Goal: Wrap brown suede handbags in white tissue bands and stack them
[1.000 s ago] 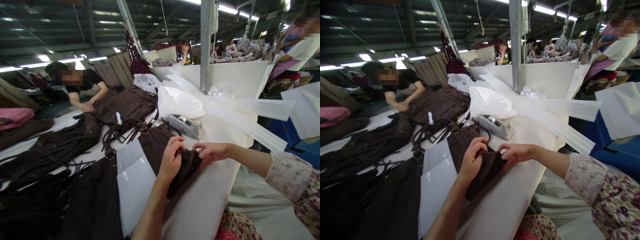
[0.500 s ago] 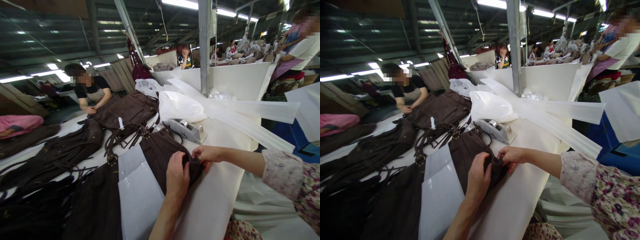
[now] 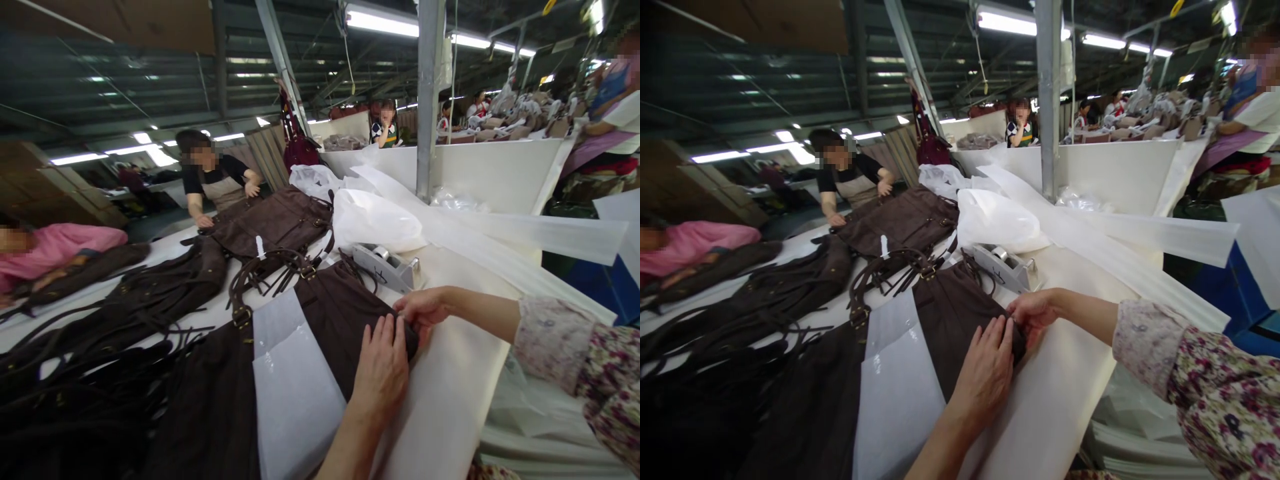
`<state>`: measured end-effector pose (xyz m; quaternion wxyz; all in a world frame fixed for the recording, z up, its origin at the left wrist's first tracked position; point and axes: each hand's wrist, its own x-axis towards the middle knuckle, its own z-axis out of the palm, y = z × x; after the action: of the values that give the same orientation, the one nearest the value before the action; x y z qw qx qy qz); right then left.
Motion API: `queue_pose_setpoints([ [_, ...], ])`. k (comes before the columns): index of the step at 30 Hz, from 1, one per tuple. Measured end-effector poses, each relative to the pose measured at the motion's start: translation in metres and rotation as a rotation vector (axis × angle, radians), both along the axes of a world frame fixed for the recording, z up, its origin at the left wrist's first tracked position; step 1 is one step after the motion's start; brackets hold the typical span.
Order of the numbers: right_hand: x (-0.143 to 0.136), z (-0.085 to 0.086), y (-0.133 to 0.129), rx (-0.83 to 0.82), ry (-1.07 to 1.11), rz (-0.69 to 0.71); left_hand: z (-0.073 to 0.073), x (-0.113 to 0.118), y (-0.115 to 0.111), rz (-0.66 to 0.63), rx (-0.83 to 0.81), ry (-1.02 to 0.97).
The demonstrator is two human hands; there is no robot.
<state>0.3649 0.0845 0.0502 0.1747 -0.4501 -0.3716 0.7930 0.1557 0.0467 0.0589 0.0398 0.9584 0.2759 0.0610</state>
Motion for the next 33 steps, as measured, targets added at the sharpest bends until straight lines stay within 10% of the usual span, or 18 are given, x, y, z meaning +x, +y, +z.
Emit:
queue_pose_setpoints([
  [11,-0.008,0.011,-0.060,0.283,-0.108,-0.154,0.004,-0.011,-0.012,0.013,-0.246,-0.189],
  [16,-0.002,0.017,-0.065,0.333,-0.384,0.079,-0.006,-0.011,-0.034,-0.037,-0.269,-0.219],
  [20,-0.015,0.054,-0.024,0.688,-0.986,0.281,-0.012,-0.008,-0.033,-0.012,-0.300,-0.194],
  [24,-0.057,0.077,0.049,0.909,-1.173,0.018,-0.012,-0.007,-0.031,0.001,-0.296,-0.196],
  [28,-0.092,0.059,0.105,0.776,-1.172,-0.037,-0.012,-0.012,-0.035,-0.004,-0.311,-0.244],
  [33,-0.079,0.030,0.113,0.833,-1.078,-0.099,-0.018,-0.013,-0.034,-0.026,-0.331,-0.297],
])
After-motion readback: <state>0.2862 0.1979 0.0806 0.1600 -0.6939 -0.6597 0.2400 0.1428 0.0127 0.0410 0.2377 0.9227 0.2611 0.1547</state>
